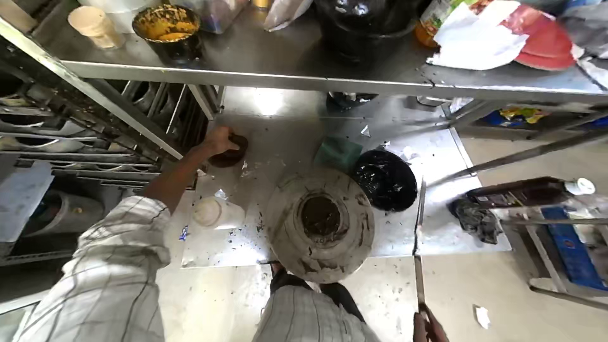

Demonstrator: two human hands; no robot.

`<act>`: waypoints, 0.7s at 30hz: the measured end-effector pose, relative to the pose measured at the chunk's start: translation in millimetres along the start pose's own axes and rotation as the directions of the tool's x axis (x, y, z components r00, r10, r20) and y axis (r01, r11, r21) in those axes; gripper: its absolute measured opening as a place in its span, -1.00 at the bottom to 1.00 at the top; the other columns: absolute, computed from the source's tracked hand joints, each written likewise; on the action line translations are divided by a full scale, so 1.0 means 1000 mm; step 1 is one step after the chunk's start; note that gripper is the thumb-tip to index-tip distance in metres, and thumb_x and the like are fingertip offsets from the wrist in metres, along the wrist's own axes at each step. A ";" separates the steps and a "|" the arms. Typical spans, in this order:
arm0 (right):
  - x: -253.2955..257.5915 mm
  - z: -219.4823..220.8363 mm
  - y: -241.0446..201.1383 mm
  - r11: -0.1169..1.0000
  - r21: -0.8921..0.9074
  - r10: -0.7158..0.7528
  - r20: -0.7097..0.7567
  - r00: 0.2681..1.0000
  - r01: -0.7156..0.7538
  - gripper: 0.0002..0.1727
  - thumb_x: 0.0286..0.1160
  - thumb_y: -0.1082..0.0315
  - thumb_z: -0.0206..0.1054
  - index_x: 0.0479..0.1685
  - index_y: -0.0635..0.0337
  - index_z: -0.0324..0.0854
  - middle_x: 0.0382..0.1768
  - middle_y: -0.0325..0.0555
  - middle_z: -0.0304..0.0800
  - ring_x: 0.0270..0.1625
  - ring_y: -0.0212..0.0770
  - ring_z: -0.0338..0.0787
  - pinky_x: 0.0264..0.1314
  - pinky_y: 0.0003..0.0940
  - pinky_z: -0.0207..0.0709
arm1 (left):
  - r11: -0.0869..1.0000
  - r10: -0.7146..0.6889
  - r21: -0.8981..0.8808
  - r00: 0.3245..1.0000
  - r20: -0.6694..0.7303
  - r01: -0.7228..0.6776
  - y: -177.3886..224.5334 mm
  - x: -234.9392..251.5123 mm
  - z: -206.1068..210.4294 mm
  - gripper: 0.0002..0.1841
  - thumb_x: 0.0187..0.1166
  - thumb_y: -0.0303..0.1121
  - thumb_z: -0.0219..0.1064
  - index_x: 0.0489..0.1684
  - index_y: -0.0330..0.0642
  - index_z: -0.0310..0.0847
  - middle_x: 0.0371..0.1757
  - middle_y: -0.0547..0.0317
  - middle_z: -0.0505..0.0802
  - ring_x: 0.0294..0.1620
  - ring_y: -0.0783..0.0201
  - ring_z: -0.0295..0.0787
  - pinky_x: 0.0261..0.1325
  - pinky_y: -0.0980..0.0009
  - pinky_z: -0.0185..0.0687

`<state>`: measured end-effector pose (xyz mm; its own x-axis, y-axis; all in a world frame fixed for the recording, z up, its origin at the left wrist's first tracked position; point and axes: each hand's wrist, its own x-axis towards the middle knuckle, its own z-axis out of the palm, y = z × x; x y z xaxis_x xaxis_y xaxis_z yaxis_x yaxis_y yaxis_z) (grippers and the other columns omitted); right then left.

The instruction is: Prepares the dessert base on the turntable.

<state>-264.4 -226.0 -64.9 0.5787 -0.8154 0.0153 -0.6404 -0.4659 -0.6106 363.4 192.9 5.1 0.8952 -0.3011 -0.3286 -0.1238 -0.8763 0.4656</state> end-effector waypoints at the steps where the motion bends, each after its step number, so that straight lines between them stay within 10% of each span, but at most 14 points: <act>1: 0.011 0.005 0.000 0.998 0.031 -0.051 0.004 0.999 0.051 -0.56 0.70 0.24 0.27 0.44 0.29 0.64 -0.04 0.14 0.84 -0.21 -0.20 0.79 -0.09 -0.25 0.71 | 0.997 0.063 -0.052 0.998 0.032 -0.061 0.015 -0.013 -0.006 -0.34 0.38 -0.40 0.63 0.51 -0.35 0.51 0.38 -0.34 0.72 0.46 -0.27 0.62 0.55 -0.24 0.42; 11: 0.100 0.045 0.011 0.920 0.309 -0.259 0.022 0.966 0.240 -0.64 0.62 0.24 0.32 0.25 0.23 0.76 -0.34 -0.07 0.79 -0.48 -0.36 0.63 -0.40 -0.39 0.59 | 0.891 0.341 -0.297 0.938 -0.058 -0.343 0.192 -0.175 0.029 -0.77 0.50 -0.35 0.54 0.02 -0.22 0.81 -0.15 0.07 0.92 -0.16 0.26 0.89 0.07 0.15 0.83; 17: 0.119 0.049 0.026 0.900 0.383 -0.247 0.060 0.967 0.206 -0.61 0.64 0.22 0.29 0.31 0.20 0.74 -0.27 -0.03 0.82 -0.48 -0.34 0.62 -0.41 -0.34 0.56 | 0.800 0.567 0.381 0.790 -0.231 -0.463 0.215 -0.234 0.140 -0.64 0.70 -0.38 0.29 0.41 -0.25 0.68 0.44 -0.04 0.77 0.48 0.02 0.70 0.55 0.05 0.58; 21: 0.122 0.044 0.040 0.890 0.402 -0.262 0.061 0.963 0.216 -0.59 0.64 0.23 0.26 0.35 0.22 0.71 -0.26 0.01 0.82 -0.50 -0.34 0.59 -0.44 -0.36 0.51 | 0.723 0.656 0.410 0.738 -0.158 -0.556 0.186 -0.237 0.184 -0.59 0.75 -0.29 0.26 0.49 -0.28 0.61 0.58 -0.03 0.67 0.69 0.04 0.47 0.74 0.12 0.35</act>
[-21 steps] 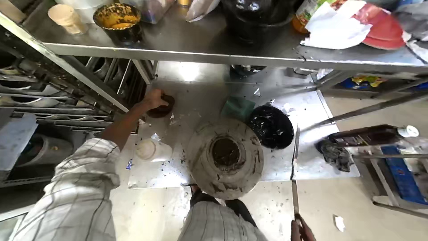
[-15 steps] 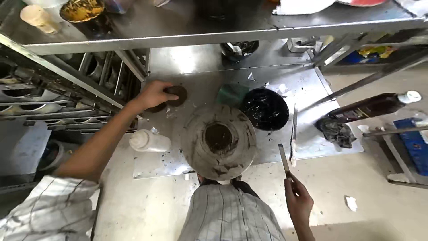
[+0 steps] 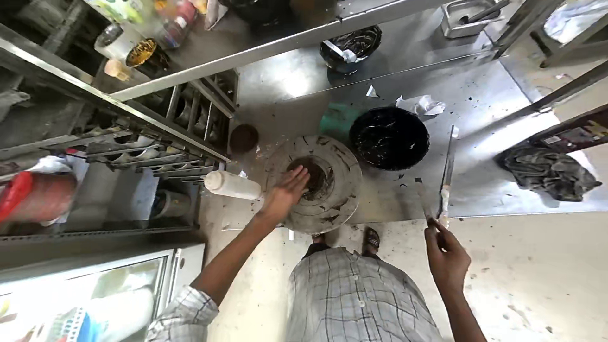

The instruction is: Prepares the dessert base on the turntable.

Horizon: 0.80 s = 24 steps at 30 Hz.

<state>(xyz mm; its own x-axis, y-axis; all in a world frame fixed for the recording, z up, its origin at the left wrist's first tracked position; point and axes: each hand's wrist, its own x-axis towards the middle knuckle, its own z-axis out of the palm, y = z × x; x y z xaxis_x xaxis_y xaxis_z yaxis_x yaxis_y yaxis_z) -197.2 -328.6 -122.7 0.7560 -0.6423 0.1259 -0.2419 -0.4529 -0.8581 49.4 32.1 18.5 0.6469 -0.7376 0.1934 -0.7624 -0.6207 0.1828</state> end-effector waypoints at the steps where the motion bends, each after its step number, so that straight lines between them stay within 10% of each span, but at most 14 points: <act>1: -0.001 -0.003 0.003 1.000 0.001 0.006 -0.003 1.000 -0.006 -0.58 0.64 0.22 0.26 0.35 0.22 0.71 -0.29 0.02 0.80 -0.51 -0.33 0.57 -0.45 -0.35 0.49 | 1.000 -0.012 -0.016 1.000 -0.013 0.012 0.002 -0.001 0.001 -0.59 0.75 -0.30 0.25 0.48 -0.29 0.61 0.57 -0.03 0.68 0.69 0.05 0.48 0.73 0.13 0.36; 9: 0.006 -0.017 0.015 0.999 0.010 0.045 -0.022 0.999 -0.045 -0.56 0.64 0.18 0.27 0.35 0.25 0.70 -0.36 0.02 0.74 -0.52 -0.31 0.54 -0.46 -0.34 0.45 | 0.999 -0.033 -0.016 0.999 -0.031 0.033 0.026 -0.006 0.018 -0.57 0.76 -0.29 0.24 0.51 -0.32 0.58 0.61 -0.01 0.63 0.73 0.09 0.41 0.79 0.13 0.27; 15: 0.014 -0.016 0.007 0.998 0.031 0.051 -0.030 0.998 -0.050 -0.58 0.65 0.23 0.27 0.37 0.25 0.69 -0.18 0.07 0.81 -0.48 -0.31 0.57 -0.42 -0.35 0.49 | 0.987 -0.146 0.086 0.982 0.120 0.137 0.037 0.012 0.013 -0.04 0.59 0.35 0.15 0.86 -0.16 0.11 0.91 -0.03 0.10 0.94 0.02 -0.22 0.93 -0.09 -0.31; 24: 0.026 0.001 -0.015 0.997 0.029 0.071 -0.007 0.997 -0.071 -0.60 0.65 0.24 0.31 0.35 0.28 0.69 -0.18 0.07 0.83 -0.39 -0.30 0.67 -0.29 -0.33 0.60 | 0.974 -0.211 0.104 0.970 0.120 0.199 0.046 0.013 0.027 0.05 0.51 0.47 0.09 0.87 -0.16 0.08 0.91 -0.03 0.11 0.94 -0.01 -0.20 0.91 -0.12 -0.29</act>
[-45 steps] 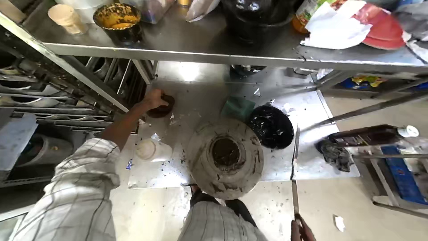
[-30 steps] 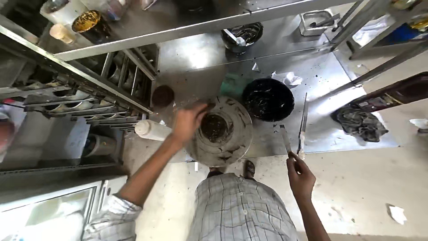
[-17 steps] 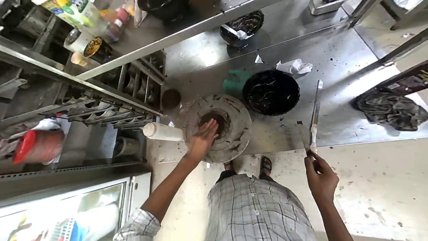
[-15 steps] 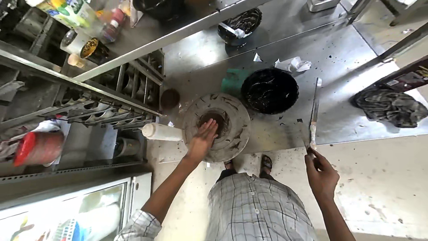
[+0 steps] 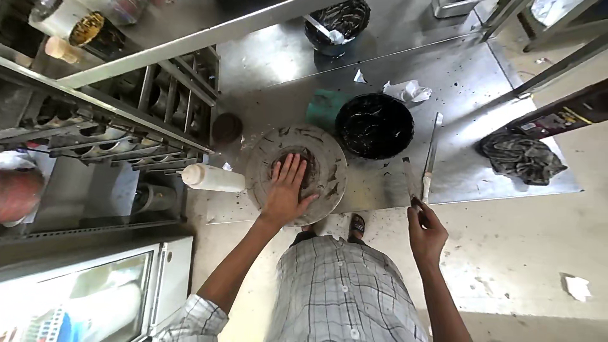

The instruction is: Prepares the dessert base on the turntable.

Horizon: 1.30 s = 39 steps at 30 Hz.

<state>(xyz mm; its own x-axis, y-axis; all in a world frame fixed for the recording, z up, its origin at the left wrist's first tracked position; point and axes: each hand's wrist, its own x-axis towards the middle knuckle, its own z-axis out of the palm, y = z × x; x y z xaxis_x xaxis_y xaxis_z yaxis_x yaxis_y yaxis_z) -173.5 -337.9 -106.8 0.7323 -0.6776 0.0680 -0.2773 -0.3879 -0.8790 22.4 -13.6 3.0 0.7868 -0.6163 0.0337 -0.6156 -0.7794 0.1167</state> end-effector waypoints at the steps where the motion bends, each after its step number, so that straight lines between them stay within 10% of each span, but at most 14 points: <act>1: 0.005 0.002 -0.007 1.000 0.010 0.000 0.016 1.000 0.000 -0.59 0.66 0.23 0.31 0.35 0.28 0.69 -0.20 0.06 0.82 -0.38 -0.29 0.68 -0.26 -0.31 0.62 | 1.000 -0.001 -0.003 1.000 -0.015 0.001 0.000 0.000 0.002 0.05 0.51 0.47 0.07 0.87 -0.17 0.09 0.91 -0.03 0.11 0.94 -0.02 -0.18 0.90 -0.14 -0.28; 5: 0.065 -0.006 -0.063 0.993 0.049 -0.111 0.181 0.977 0.104 -0.55 0.62 0.20 0.33 0.40 0.21 0.64 -0.28 0.01 0.79 -0.39 -0.22 0.70 -0.27 -0.18 0.65 | 0.995 0.003 -0.102 1.000 -0.004 -0.003 -0.004 0.005 -0.016 -0.10 0.65 0.35 0.02 0.84 -0.15 0.18 0.90 0.01 0.15 0.93 0.01 -0.13 0.89 -0.17 -0.24; 10: 0.160 -0.029 -0.133 0.936 -0.119 -0.249 0.445 0.860 0.332 -0.63 0.81 0.28 0.16 0.46 0.15 0.63 -0.18 0.03 0.87 -0.43 -0.09 0.78 -0.31 0.01 0.71 | 0.992 -0.096 -0.088 0.995 -0.006 0.095 -0.020 -0.005 -0.028 0.06 0.35 0.23 0.50 0.88 -0.05 0.10 0.92 -0.19 -0.01 0.93 -0.18 -0.23 0.77 -0.46 -0.34; 16: 0.159 -0.007 -0.154 0.931 -0.233 -0.150 0.457 0.877 0.280 -0.63 0.85 0.26 0.11 0.44 0.17 0.63 -0.17 -0.01 0.91 -0.43 -0.06 0.85 -0.34 0.04 0.77 | 0.962 -0.249 -0.143 0.961 -0.121 0.231 -0.033 -0.010 -0.014 0.22 0.09 0.29 0.65 0.83 -0.13 0.14 0.51 -0.15 0.65 0.62 -0.27 0.38 0.66 -0.45 -0.12; 21: 0.171 -0.003 -0.174 0.610 -0.741 -0.015 0.342 0.939 0.280 -0.81 0.64 0.26 0.32 -0.11 0.16 0.80 -0.27 0.34 0.82 -0.18 0.49 0.80 -0.33 0.47 0.52 | 0.957 -0.256 -0.188 0.947 -0.193 0.220 -0.028 -0.007 -0.012 0.22 0.08 0.23 0.69 0.82 -0.18 0.14 0.42 -0.09 0.74 0.57 -0.21 0.48 0.67 -0.43 -0.11; 25: 0.206 0.025 -0.187 0.431 -0.871 0.274 0.377 0.885 0.238 -0.66 0.35 0.16 0.52 -0.31 0.35 0.73 -0.16 0.39 0.80 -0.02 0.46 0.80 -0.17 0.48 0.57 | 0.956 -0.271 -0.174 0.936 -0.225 0.235 -0.022 -0.010 -0.011 0.28 -0.02 0.38 0.66 0.83 -0.08 0.15 0.64 -0.08 0.54 0.67 -0.23 0.34 0.64 -0.45 -0.03; 30: 0.234 0.064 -0.149 0.659 -0.705 0.321 0.579 0.750 0.262 -0.50 0.40 -0.11 0.48 -0.42 0.24 0.76 -0.40 0.13 0.84 -0.30 0.17 0.85 -0.17 0.33 0.63 | 0.994 -0.109 -0.043 0.986 -0.129 0.104 -0.005 -0.022 -0.008 0.16 0.38 0.61 0.05 0.89 -0.12 0.08 0.89 0.07 0.19 0.92 0.01 -0.10 0.76 -0.47 -0.37; 39: 0.210 0.036 -0.122 0.923 -0.302 0.382 0.647 0.660 -0.239 -0.69 0.71 0.15 0.27 -0.11 0.23 0.75 -0.49 -0.11 0.77 -0.64 -0.32 0.60 -0.66 -0.44 0.43 | 0.991 -0.117 -0.074 0.989 -0.091 0.111 0.000 -0.018 -0.012 0.23 0.33 0.65 0.05 0.86 -0.24 0.09 0.91 -0.08 0.11 0.94 -0.01 -0.20 0.82 -0.41 -0.46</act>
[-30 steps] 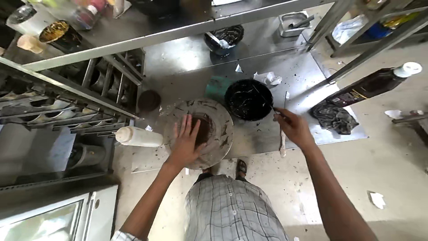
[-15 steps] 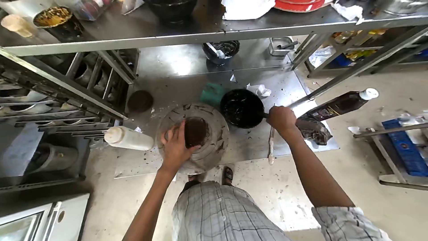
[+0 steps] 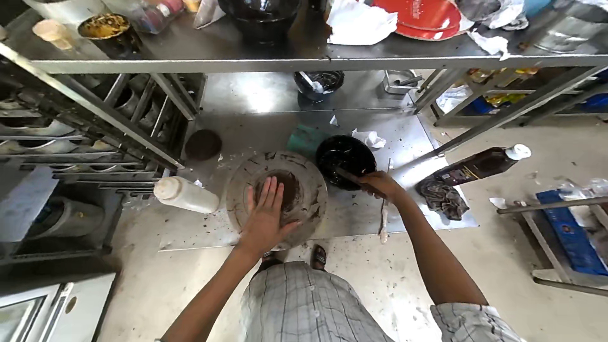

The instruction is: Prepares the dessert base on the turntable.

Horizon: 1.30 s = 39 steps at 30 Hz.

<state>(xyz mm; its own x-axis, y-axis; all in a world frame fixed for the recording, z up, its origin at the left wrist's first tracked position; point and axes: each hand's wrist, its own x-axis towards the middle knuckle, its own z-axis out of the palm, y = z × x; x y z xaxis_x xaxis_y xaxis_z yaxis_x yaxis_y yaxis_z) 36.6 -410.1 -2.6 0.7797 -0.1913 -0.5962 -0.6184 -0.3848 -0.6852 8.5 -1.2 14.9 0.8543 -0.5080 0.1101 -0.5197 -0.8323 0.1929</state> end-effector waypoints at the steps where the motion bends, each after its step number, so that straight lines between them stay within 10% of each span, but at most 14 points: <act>1: -0.007 0.000 0.005 0.999 0.051 -0.010 -0.007 1.000 0.010 -0.70 0.72 0.14 0.26 -0.08 0.20 0.75 -0.48 -0.13 0.77 -0.65 -0.35 0.58 -0.68 -0.48 0.39 | 1.000 0.009 -0.013 1.000 0.003 -0.009 0.003 0.002 0.000 0.24 0.33 0.65 0.06 0.86 -0.25 0.08 0.91 -0.10 0.08 0.95 -0.02 -0.23 0.84 -0.37 -0.45; 8: -0.067 0.001 0.003 0.963 0.138 -0.234 0.001 0.972 0.231 -0.66 0.76 0.11 0.24 -0.04 0.21 0.77 -0.38 -0.03 0.83 -0.59 -0.26 0.65 -0.62 -0.42 0.49 | 1.000 0.007 -0.009 1.000 0.025 -0.007 0.003 -0.003 0.017 0.20 0.37 0.65 0.00 0.86 -0.20 0.11 0.92 -0.09 0.06 0.95 -0.03 -0.29 0.87 -0.31 -0.48; 13: -0.120 0.085 -0.011 0.891 0.072 -0.451 0.026 0.892 0.449 -0.59 0.78 0.21 0.15 0.47 0.07 0.65 -0.13 -0.06 0.89 -0.26 -0.17 0.83 -0.24 -0.24 0.74 | 0.926 -0.130 -0.370 0.981 -0.143 0.069 -0.003 -0.017 0.004 -0.07 0.61 0.34 0.12 0.79 -0.26 0.23 0.85 -0.12 0.23 0.90 -0.01 0.00 0.89 -0.22 -0.19; 15: -0.129 0.134 -0.013 0.810 -0.177 -0.580 -0.093 0.809 0.560 -0.59 0.71 0.28 0.22 0.48 -0.04 0.68 -0.04 -0.13 0.84 -0.16 -0.27 0.81 -0.08 -0.24 0.76 | 0.849 -0.304 -0.506 0.923 -0.234 0.152 -0.018 -0.027 -0.018 -0.23 0.68 0.18 0.12 0.68 -0.27 0.38 0.78 -0.12 0.38 0.77 -0.03 0.30 0.74 -0.10 0.27; 18: -0.130 0.183 0.006 0.654 -0.519 -0.716 -0.190 0.671 0.551 -0.58 0.58 0.28 0.33 0.40 -0.20 0.76 -0.10 -0.06 0.76 -0.17 -0.16 0.79 -0.17 -0.15 0.76 | 0.758 -0.498 -0.599 0.822 -0.275 0.259 -0.045 -0.051 -0.052 -0.38 0.79 -0.03 0.05 0.66 -0.33 0.35 0.75 -0.14 0.41 0.72 0.02 0.38 0.72 0.00 0.33; 22: -0.152 0.154 0.004 0.737 -0.359 -0.657 -0.179 0.732 0.573 -0.66 0.54 0.23 0.37 0.25 -0.08 0.84 -0.21 -0.28 0.78 -0.38 -0.48 0.71 -0.34 -0.51 0.71 | 0.673 -0.672 -0.704 0.588 -0.451 0.229 -0.085 -0.075 -0.055 -0.45 0.75 -0.15 0.14 0.57 -0.37 0.39 0.63 -0.14 0.53 0.63 0.10 0.47 0.64 0.08 0.43; 31: -0.122 0.175 -0.021 0.595 -0.553 -0.764 -0.166 0.623 0.583 -0.69 0.48 0.31 0.39 0.17 -0.04 0.87 -0.16 -0.11 0.82 -0.27 -0.23 0.81 -0.25 -0.23 0.77 | 0.270 -0.632 -0.818 0.734 0.248 0.508 -0.109 -0.070 -0.006 -0.52 0.85 -0.02 0.05 0.35 -0.22 0.64 0.09 -0.02 0.87 0.09 0.11 0.85 0.20 0.00 0.76; 35: -0.131 0.167 -0.014 0.708 -0.432 -0.681 -0.208 0.703 0.558 -0.71 0.53 0.27 0.41 0.17 0.02 0.86 -0.18 -0.18 0.80 -0.39 -0.36 0.74 -0.36 -0.38 0.72 | 0.115 -0.580 -0.878 0.749 0.320 0.464 -0.099 -0.071 0.011 -0.61 0.80 -0.14 0.18 -0.25 -0.28 0.77 -0.44 0.10 0.79 -0.45 0.27 0.68 -0.24 0.29 0.70; 39: -0.133 0.186 -0.016 0.661 -0.482 -0.723 -0.203 0.660 0.575 -0.70 0.49 0.32 0.43 0.17 -0.03 0.87 -0.09 -0.10 0.84 -0.23 -0.22 0.83 -0.22 -0.21 0.78 | 0.035 -0.683 -0.897 0.666 0.299 0.440 -0.051 -0.093 0.021 -0.58 0.80 -0.09 0.19 -0.30 -0.28 0.74 -0.48 0.14 0.78 -0.49 0.29 0.69 -0.26 0.27 0.72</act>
<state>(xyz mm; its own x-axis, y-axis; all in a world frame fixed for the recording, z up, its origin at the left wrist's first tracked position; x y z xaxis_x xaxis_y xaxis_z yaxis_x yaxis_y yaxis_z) -75.4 -210.6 10.2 0.9819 -0.0316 0.1866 0.0872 -0.7995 -0.5944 -44.5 83.7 -25.3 0.9221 0.1640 -0.3504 0.3630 -0.0535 0.9302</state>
